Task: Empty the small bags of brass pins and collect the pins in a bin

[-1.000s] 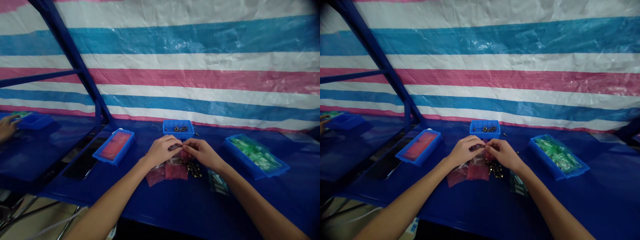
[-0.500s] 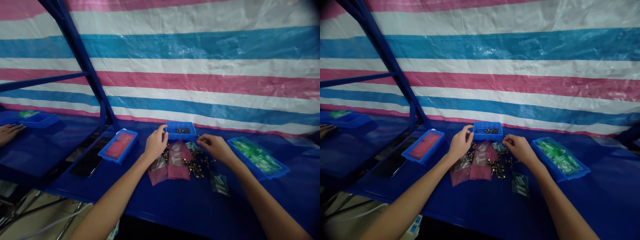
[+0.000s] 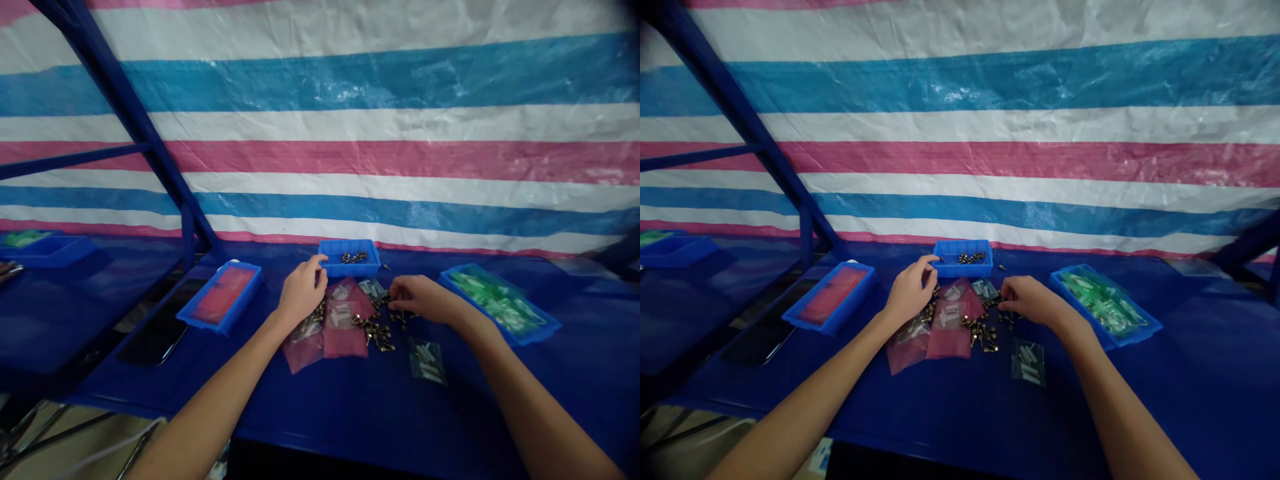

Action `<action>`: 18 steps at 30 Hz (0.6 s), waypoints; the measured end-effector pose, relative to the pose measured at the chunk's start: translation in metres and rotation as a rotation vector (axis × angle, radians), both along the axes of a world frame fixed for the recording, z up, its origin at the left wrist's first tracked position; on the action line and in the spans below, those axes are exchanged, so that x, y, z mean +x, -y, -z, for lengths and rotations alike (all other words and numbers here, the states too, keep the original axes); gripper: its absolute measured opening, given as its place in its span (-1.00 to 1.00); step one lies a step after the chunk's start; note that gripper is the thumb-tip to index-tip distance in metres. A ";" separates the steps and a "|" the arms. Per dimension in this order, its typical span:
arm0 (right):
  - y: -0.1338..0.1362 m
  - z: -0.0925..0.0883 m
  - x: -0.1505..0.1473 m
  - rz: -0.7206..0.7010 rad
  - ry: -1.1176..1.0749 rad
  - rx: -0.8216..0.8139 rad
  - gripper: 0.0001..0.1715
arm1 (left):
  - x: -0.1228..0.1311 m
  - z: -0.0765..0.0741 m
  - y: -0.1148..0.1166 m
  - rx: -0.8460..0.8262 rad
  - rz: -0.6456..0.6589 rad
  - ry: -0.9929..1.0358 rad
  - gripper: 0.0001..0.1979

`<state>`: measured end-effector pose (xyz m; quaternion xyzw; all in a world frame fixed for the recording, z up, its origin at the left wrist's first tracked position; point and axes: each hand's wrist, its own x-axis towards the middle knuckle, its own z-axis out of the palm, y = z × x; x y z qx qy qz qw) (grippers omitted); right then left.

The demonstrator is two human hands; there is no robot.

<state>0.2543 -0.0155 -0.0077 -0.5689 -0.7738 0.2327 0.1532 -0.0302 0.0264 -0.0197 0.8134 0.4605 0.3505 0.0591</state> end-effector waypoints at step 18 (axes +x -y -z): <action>0.011 -0.022 -0.033 -0.085 -0.046 0.465 -0.83 | 0.007 -0.013 0.013 -0.013 0.198 0.052 -0.81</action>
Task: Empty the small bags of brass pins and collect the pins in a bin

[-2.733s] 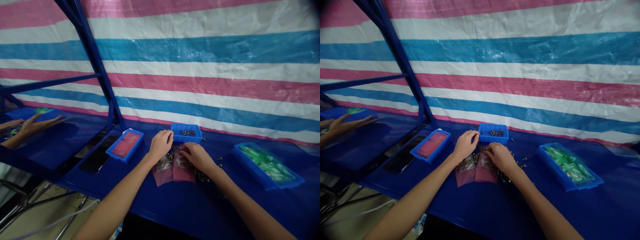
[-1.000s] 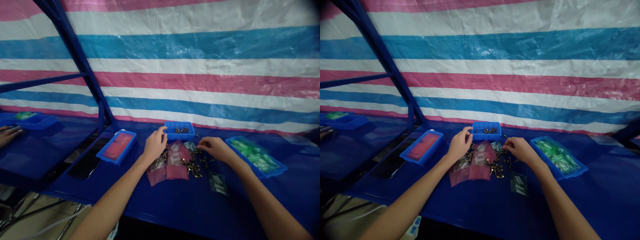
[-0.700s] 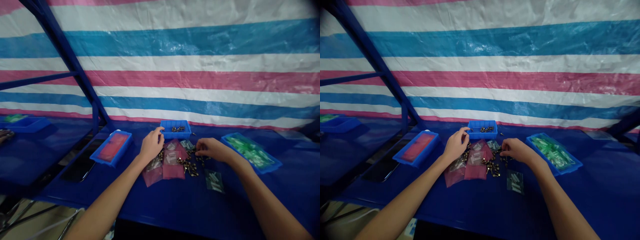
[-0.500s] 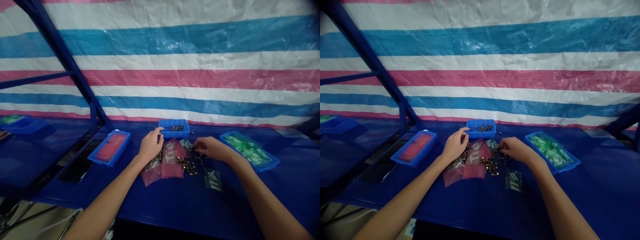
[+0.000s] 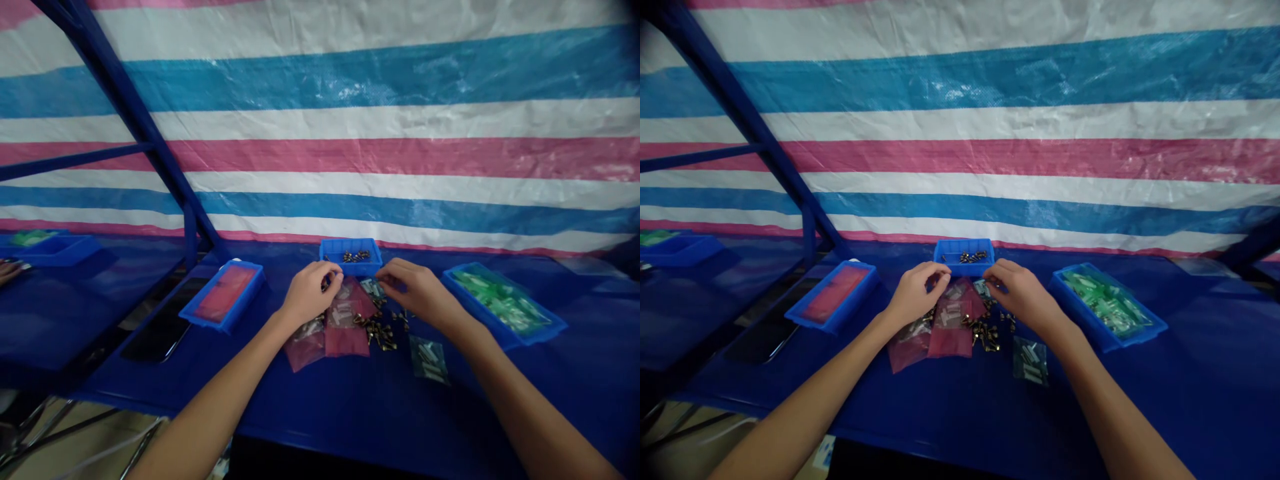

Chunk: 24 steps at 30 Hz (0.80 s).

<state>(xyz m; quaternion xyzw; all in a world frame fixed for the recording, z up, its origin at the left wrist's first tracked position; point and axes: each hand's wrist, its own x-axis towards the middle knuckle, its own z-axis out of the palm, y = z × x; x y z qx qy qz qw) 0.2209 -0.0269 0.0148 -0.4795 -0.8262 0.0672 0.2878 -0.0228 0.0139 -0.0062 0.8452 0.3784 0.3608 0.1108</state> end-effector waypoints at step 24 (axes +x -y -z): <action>0.010 0.020 -0.035 -0.066 0.046 0.038 -0.71 | 0.009 0.007 0.006 -0.007 0.176 -0.111 -0.85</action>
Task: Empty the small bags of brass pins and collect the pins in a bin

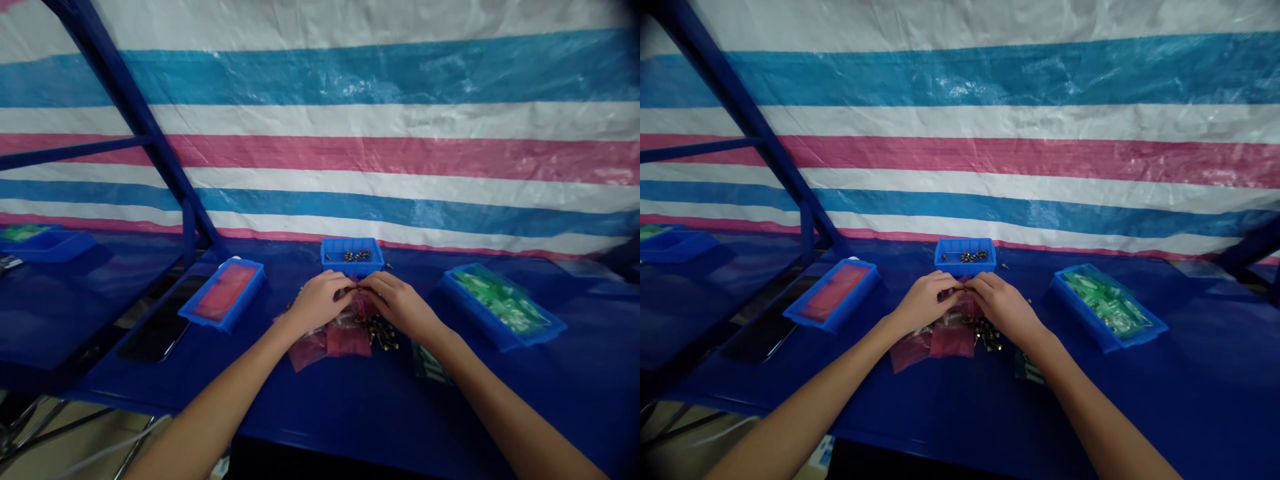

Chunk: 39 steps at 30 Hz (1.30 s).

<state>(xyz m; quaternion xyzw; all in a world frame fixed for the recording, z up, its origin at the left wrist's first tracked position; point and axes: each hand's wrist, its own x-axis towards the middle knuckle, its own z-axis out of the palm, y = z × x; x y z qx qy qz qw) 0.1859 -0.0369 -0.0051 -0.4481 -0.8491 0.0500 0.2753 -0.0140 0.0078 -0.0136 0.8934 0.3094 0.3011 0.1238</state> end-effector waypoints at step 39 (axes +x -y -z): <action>-0.013 -0.015 0.047 0.068 0.129 -0.362 -0.88 | -0.015 -0.003 -0.013 0.021 -0.378 -0.144 -0.74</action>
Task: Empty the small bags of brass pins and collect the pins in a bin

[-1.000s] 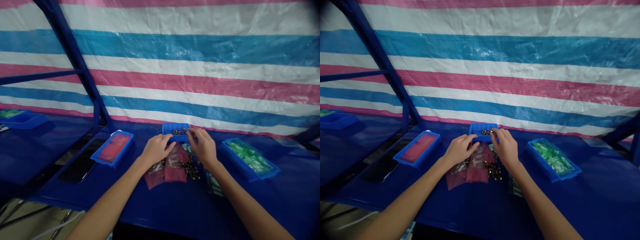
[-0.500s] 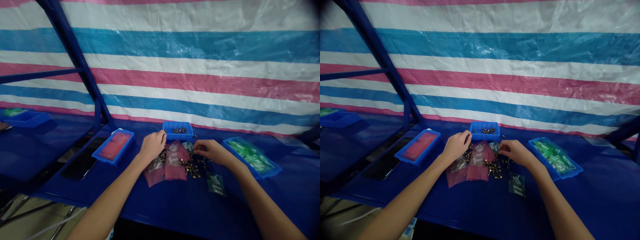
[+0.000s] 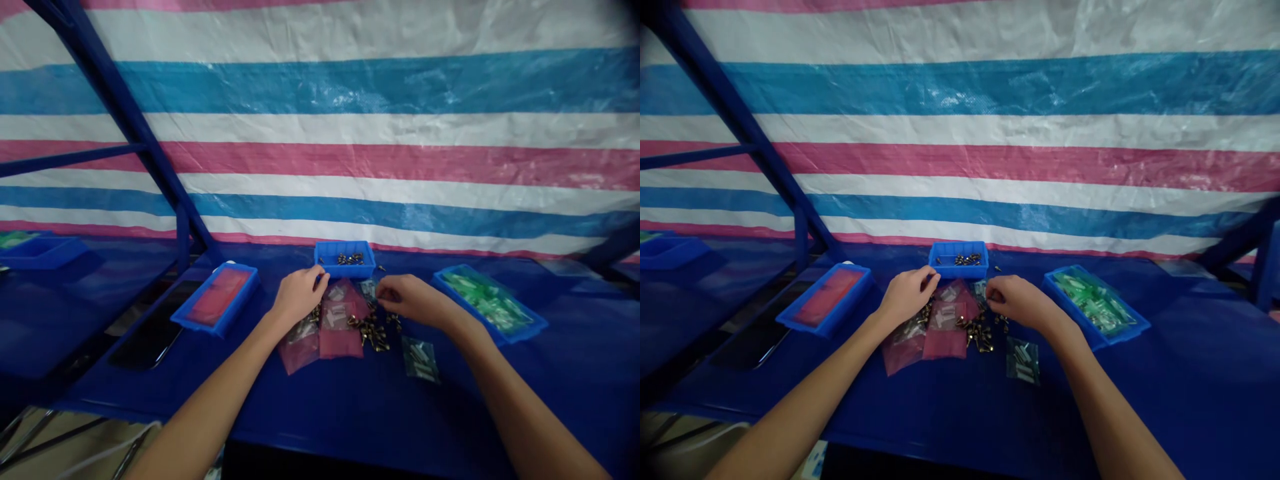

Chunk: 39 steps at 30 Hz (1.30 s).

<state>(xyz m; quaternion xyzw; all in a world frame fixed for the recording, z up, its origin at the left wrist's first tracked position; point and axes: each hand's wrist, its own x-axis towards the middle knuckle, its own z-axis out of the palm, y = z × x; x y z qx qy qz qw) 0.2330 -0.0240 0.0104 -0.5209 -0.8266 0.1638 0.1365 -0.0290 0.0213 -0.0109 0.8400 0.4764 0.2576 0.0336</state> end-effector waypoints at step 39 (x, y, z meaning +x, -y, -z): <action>0.011 0.014 -0.055 0.257 -0.287 0.527 -0.63 | 0.009 -0.012 0.012 -0.510 0.319 0.731 -0.61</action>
